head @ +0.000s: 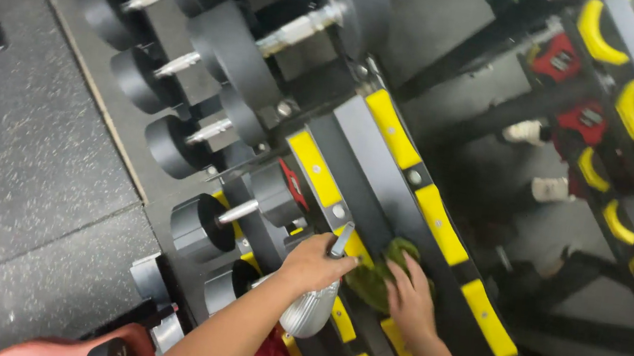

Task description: Cleaning and wiping down dumbbells on a storage rack using a spray bottle and a cloth.

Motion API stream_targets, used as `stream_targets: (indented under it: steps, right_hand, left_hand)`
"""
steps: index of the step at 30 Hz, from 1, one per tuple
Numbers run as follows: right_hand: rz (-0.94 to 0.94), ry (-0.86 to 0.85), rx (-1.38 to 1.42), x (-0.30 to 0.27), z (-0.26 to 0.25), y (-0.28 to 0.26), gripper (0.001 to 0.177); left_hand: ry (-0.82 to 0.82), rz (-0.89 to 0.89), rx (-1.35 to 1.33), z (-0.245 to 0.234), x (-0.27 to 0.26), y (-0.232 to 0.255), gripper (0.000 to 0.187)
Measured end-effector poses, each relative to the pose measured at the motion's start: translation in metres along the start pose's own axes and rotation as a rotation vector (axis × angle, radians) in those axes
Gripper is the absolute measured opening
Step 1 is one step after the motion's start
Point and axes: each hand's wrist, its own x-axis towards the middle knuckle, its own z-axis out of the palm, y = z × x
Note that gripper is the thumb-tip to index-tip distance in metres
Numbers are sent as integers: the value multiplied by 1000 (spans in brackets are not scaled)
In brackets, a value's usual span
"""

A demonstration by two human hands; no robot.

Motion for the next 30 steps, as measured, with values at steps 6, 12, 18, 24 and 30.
stream_targets:
  steps: [6,12,18,24,30]
  right_hand:
    - [255,24,-120,-160,-37,66,45]
    - [650,106,-18,-226,-93,64,37]
    - [611,512,24,-262,-165,81,34]
    - [716,822,-262,-294,-134,177,39]
    - [668,647,-157,-211,-82,133,63]
  left_hand:
    - [-107,115,74,59,-21,-1,59]
    - [-231,267,110,109,-57,24,54]
    - [-316,400,205,175,-77,46,51]
    - [-409,451,298,231,-103,77,49]
    - [-447,448,247,270,-103,89,47]
